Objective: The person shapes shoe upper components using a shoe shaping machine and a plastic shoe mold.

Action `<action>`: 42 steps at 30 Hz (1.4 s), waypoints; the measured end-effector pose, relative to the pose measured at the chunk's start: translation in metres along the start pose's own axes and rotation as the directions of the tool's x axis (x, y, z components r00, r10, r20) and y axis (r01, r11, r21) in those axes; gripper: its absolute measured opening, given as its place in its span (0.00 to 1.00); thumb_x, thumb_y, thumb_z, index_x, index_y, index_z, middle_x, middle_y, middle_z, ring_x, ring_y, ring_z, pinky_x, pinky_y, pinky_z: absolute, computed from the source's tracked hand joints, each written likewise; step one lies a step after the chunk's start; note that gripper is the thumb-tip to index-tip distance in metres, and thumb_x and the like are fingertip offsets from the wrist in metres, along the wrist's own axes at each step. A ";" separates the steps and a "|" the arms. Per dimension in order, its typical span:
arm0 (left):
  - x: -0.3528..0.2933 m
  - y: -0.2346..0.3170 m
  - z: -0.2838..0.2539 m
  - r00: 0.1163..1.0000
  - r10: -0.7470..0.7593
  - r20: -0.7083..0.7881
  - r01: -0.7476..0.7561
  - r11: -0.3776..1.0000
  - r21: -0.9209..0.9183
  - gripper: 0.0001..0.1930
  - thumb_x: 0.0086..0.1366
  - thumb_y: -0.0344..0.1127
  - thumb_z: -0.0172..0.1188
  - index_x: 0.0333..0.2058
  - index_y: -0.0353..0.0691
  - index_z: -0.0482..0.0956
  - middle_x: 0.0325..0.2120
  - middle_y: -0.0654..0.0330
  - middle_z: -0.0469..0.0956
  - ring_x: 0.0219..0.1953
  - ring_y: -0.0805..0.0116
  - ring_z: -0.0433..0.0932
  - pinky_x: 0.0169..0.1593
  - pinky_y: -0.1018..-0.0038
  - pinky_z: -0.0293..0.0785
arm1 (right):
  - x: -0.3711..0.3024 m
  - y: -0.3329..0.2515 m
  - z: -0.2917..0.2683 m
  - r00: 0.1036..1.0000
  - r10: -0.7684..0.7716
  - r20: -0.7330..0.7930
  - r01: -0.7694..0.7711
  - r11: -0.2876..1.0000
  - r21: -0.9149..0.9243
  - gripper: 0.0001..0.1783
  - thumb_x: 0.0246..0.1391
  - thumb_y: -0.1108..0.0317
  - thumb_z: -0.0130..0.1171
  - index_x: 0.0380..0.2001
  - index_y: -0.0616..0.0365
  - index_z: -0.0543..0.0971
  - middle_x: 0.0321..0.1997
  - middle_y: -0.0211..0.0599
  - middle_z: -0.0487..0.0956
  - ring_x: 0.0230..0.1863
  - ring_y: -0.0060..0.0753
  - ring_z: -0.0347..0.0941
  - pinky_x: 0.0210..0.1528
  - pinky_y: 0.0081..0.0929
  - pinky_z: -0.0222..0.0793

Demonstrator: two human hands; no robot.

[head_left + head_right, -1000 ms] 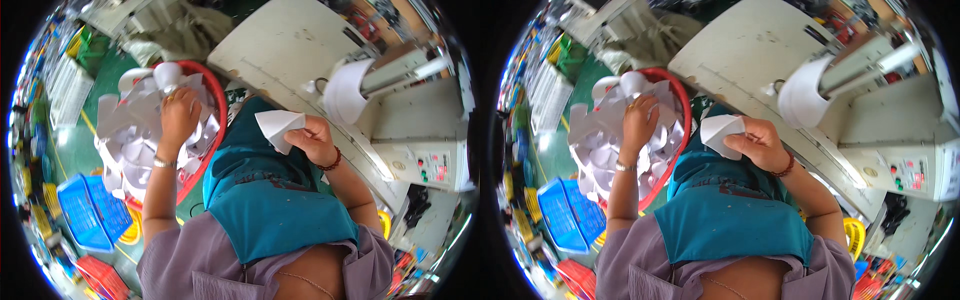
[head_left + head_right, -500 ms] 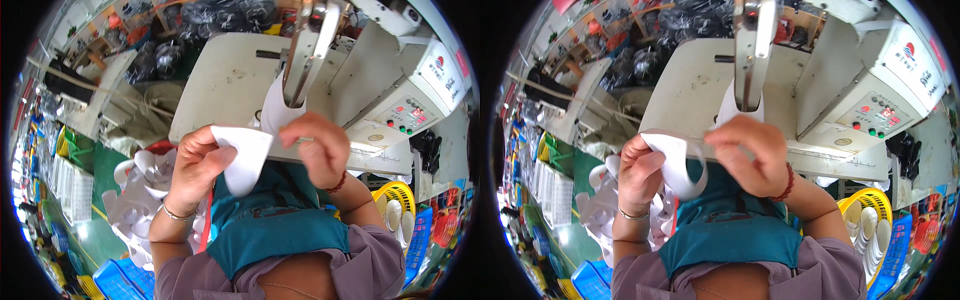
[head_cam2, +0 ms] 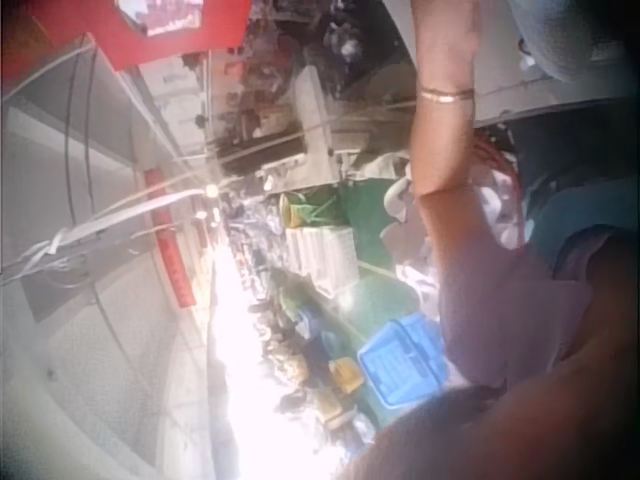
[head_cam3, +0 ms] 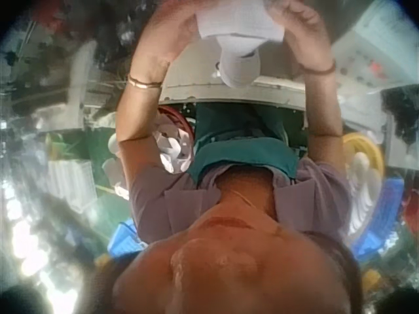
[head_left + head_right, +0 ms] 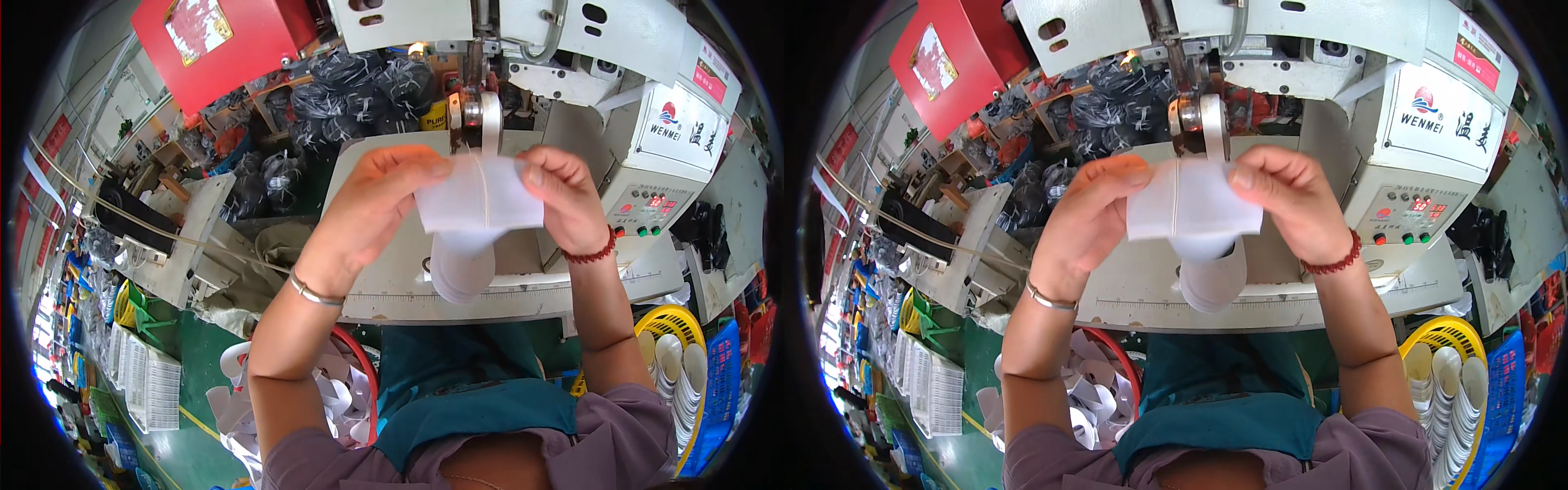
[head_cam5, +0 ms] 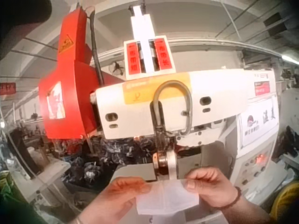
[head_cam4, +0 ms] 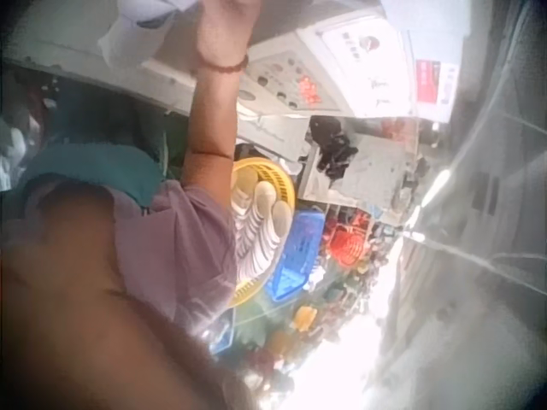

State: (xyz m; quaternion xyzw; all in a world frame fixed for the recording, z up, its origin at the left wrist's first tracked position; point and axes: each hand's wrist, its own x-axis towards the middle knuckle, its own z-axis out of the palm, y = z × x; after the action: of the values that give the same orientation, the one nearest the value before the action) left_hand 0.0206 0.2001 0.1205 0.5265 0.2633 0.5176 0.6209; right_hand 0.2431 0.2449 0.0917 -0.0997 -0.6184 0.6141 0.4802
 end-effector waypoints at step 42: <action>0.080 0.001 -0.021 0.997 0.006 -0.080 -0.020 0.984 -0.175 0.09 0.63 0.36 0.49 0.29 0.39 0.76 0.19 0.68 0.71 0.19 0.79 0.64 0.25 0.81 0.61 | 0.062 0.015 -0.019 0.940 0.006 -0.342 0.100 0.952 0.291 0.09 0.53 0.70 0.55 0.35 0.64 0.78 0.28 0.29 0.76 0.24 0.17 0.64 0.25 0.15 0.57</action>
State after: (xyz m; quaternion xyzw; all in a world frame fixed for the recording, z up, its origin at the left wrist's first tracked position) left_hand 0.0280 0.2819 0.1327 0.4506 0.2374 0.5633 0.6506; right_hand 0.2178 0.3046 0.1041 -0.1141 -0.4269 0.6636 0.6036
